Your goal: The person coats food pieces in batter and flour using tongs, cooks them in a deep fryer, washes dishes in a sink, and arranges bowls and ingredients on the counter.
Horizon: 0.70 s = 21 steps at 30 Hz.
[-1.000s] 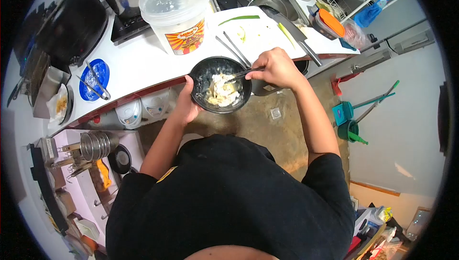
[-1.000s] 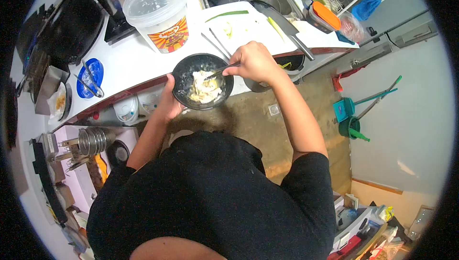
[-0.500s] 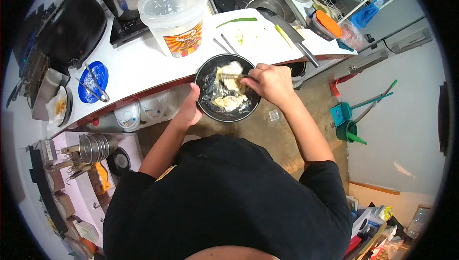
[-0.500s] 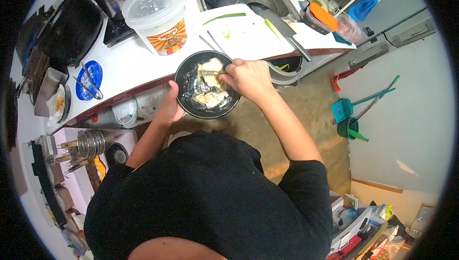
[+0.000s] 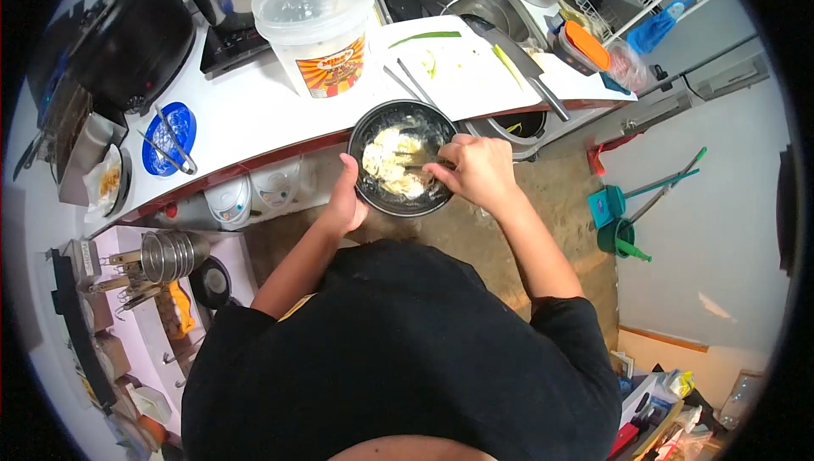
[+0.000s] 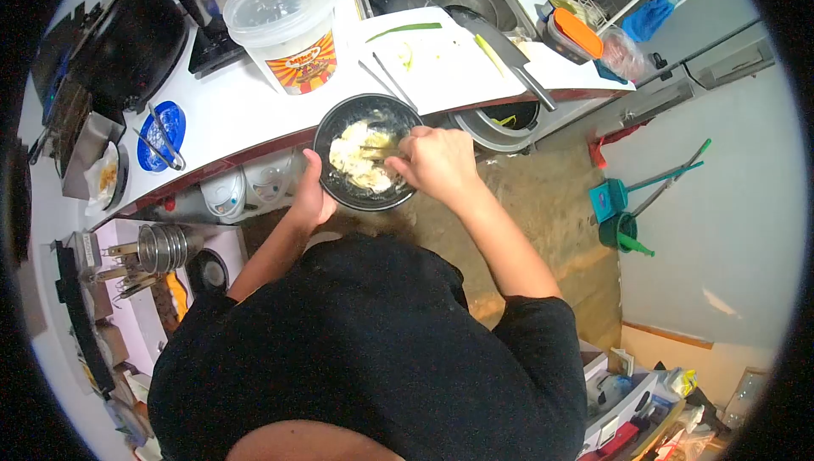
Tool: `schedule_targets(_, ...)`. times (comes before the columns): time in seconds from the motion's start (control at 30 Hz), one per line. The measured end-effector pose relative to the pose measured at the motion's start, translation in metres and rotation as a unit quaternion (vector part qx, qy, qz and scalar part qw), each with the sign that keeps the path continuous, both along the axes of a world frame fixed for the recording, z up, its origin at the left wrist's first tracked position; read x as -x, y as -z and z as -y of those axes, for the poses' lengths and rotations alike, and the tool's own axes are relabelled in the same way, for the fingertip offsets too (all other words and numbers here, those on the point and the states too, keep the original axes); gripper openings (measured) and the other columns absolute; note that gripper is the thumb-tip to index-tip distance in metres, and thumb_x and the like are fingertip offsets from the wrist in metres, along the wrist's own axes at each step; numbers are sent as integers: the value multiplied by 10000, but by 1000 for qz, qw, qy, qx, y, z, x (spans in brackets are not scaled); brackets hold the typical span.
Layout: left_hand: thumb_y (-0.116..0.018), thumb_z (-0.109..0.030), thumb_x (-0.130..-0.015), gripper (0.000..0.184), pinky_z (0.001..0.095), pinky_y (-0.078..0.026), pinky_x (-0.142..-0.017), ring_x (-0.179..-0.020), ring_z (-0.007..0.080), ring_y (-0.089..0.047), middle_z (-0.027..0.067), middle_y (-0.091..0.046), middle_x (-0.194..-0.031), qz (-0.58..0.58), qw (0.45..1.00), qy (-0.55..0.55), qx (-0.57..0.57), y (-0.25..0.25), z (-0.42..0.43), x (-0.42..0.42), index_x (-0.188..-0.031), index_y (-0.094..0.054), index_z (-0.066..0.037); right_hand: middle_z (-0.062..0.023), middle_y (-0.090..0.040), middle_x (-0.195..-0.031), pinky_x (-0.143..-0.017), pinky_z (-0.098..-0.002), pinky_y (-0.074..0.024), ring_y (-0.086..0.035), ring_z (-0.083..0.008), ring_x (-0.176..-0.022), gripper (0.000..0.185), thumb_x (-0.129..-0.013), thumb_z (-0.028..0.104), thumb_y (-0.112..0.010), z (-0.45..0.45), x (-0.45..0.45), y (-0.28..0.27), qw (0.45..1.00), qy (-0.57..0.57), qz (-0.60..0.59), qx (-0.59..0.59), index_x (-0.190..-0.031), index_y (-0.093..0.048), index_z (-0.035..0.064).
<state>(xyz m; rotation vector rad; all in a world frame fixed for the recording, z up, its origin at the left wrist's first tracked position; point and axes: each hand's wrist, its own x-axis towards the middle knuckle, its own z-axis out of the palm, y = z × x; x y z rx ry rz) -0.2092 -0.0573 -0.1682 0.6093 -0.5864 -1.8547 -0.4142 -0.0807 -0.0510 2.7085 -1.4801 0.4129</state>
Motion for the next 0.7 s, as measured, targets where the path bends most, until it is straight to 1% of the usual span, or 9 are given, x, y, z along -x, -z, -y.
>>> schedule_targets(0.2,-345,-653,-830,804,399,-377,-995,-1221,217,-421,115,-422,-1333,12,1000,-10,-9,14,-5,-13,-1334,-325,-27,-35,-584,-562,-489,-349,-445,-595,-236,-540,295,-630,393,-746,-4,1,-24,996,92,2,17,-677,-687,108)
schedule_targets(0.27,-377,-623,-839,777,397,-382,-987,-1215,218,-424,107,-415,-1334,17,1000,-18,10,21,-5,-15,-1348,-294,-42,-71,-593,-532,-531,-335,-475,-606,-249,-544,347,-639,429,-749,-2,3,-29,986,162,22,-45,-725,-709,95)
schedule_targets(0.3,-377,-623,-839,777,397,-382,-987,-1215,218,-424,107,-415,-1334,17,1000,-17,10,21,-7,-14,-1348,-294,-42,-121,-612,-547,-607,-370,-499,-636,-283,-603,392,-651,452,-731,2,4,-33,969,203,73,-122,-719,-709,67)
schedule_targets(0.33,-398,-600,-844,759,385,-375,-991,-1213,214,-421,100,-409,-1332,31,998,-38,30,21,-9,-13,-1356,-272,-54,-121,-612,-547,-607,-370,-499,-636,-283,-603,392,-651,452,-731,6,7,-31,969,203,72,-122,-719,-709,67)
schedule_targets(0.4,-418,-578,-849,745,374,-368,-995,-1211,210,-419,94,-403,-1330,46,996,-59,49,22,-11,-11,-1364,-251,-65,-139,-624,-578,-621,-359,-499,-636,-280,-591,416,-667,448,-726,14,13,-22,935,235,158,-214,-694,-701,33)
schedule_targets(0.47,-448,-537,-857,726,360,-369,-991,-1207,196,-414,85,-393,-1323,54,989,-82,110,26,-12,-8,-1371,-218,-79,-141,-617,-562,-595,-339,-492,-628,-252,-559,453,-673,453,-723,19,12,-4,926,255,172,-219,-638,-681,4)
schedule_targets(0.53,-446,-530,-861,717,359,-374,-985,-1208,193,-409,84,-394,-1320,60,985,-103,125,26,-14,-1,-1370,-222,-78,-125,-607,-539,-564,-321,-484,-616,-226,-531,471,-675,466,-719,24,11,20,904,245,182,-301,-610,-668,3)
schedule_targets(0.57,-445,-523,-865,707,358,-379,-979,-1210,189,-405,83,-395,-1318,67,980,-126,141,26,-15,0,-1368,-227,-77,-108,-595,-519,-529,-301,-467,-584,-182,-494,455,-677,441,-730,25,6,33,890,249,222,-312,-586,-654,1)
schedule_targets(0.7,-411,-534,-875,702,389,-402,-963,-1200,204,-426,87,-399,-1319,62,985,-123,100,34,-19,-1,-1370,-216,-77,-88,-581,-500,-498,-289,-442,-526,-127,-461,372,-668,350,-764,19,-15,38,868,235,306,-313,-596,-663,-1)
